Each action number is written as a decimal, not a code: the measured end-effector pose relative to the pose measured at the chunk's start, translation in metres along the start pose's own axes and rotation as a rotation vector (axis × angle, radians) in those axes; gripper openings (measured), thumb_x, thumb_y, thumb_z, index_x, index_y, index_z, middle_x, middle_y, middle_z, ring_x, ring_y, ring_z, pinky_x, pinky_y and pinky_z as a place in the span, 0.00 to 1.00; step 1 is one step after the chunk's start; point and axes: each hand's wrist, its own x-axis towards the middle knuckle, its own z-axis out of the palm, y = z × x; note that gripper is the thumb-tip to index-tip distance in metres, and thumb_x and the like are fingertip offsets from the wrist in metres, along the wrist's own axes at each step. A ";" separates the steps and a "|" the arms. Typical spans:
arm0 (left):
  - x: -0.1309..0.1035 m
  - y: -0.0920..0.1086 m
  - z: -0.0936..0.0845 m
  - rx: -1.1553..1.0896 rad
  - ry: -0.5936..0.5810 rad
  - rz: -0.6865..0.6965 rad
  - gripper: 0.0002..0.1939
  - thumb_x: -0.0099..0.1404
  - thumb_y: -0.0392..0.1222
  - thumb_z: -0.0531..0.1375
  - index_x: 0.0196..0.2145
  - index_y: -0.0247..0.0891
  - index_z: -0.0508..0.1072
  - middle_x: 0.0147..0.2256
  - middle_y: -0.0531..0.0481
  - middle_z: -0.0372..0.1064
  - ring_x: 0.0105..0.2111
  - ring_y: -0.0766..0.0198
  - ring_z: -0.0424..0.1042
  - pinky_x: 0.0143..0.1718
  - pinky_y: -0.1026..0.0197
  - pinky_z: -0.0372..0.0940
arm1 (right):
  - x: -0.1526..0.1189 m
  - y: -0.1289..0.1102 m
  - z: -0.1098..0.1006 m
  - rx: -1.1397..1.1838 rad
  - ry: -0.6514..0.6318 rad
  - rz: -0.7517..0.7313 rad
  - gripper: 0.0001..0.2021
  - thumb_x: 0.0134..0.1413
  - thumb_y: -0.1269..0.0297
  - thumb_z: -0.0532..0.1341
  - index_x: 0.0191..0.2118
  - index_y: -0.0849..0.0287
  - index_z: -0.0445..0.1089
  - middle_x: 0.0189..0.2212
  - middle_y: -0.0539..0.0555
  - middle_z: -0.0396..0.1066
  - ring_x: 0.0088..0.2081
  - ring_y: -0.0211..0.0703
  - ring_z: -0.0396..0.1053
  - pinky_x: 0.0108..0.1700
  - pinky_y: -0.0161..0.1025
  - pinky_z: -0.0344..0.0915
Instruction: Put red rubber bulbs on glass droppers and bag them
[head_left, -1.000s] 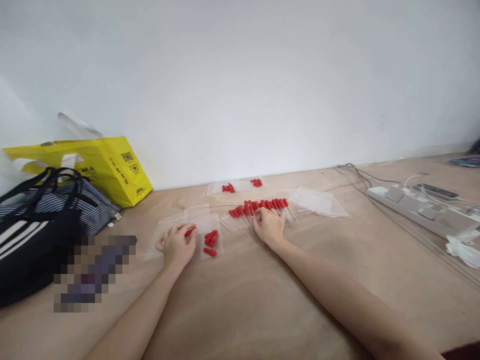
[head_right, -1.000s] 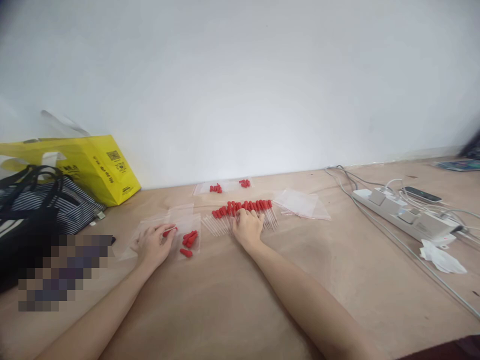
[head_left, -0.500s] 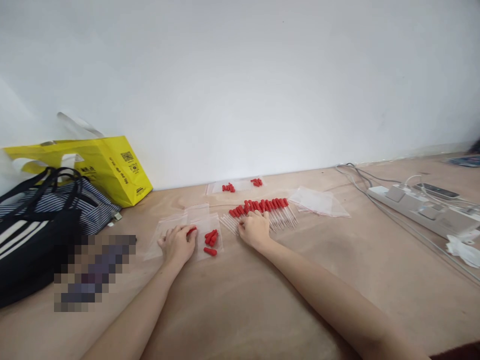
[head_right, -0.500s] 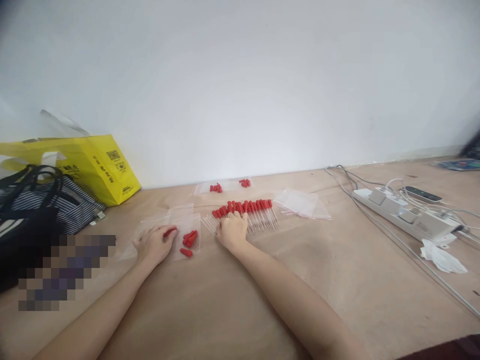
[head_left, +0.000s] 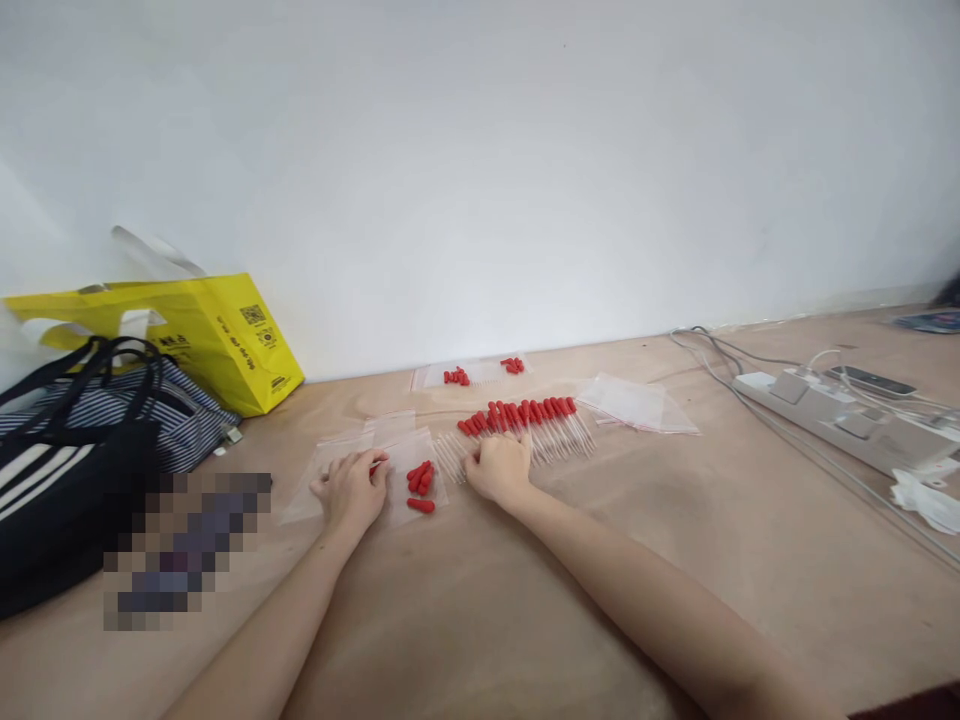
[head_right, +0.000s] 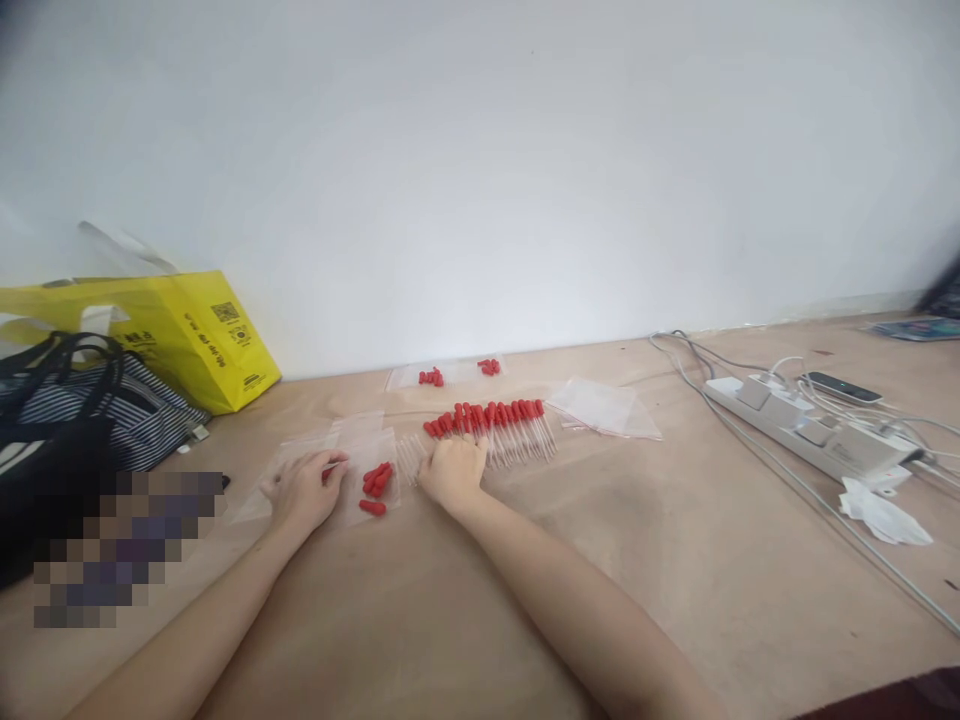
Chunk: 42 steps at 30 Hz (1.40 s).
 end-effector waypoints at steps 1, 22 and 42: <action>0.000 0.001 -0.001 -0.003 0.015 0.006 0.11 0.60 0.42 0.49 0.32 0.41 0.71 0.35 0.45 0.71 0.39 0.51 0.65 0.39 0.48 0.50 | -0.002 0.003 -0.001 0.017 0.026 -0.009 0.11 0.48 0.61 0.55 0.26 0.60 0.72 0.28 0.57 0.71 0.35 0.46 0.64 0.39 0.44 0.49; -0.057 0.060 -0.017 -0.386 -0.164 0.696 0.09 0.60 0.43 0.54 0.37 0.43 0.72 0.40 0.48 0.71 0.41 0.56 0.65 0.43 0.50 0.52 | -0.051 0.115 -0.040 0.221 -0.063 -0.521 0.14 0.43 0.52 0.62 0.34 0.55 0.69 0.30 0.51 0.66 0.35 0.40 0.61 0.37 0.38 0.54; -0.063 0.078 -0.018 -0.433 -0.110 0.609 0.07 0.63 0.39 0.51 0.31 0.40 0.68 0.28 0.54 0.72 0.31 0.63 0.67 0.39 0.54 0.46 | -0.061 0.089 -0.031 0.335 0.036 -0.408 0.05 0.54 0.67 0.53 0.30 0.58 0.64 0.25 0.49 0.68 0.32 0.38 0.61 0.37 0.38 0.46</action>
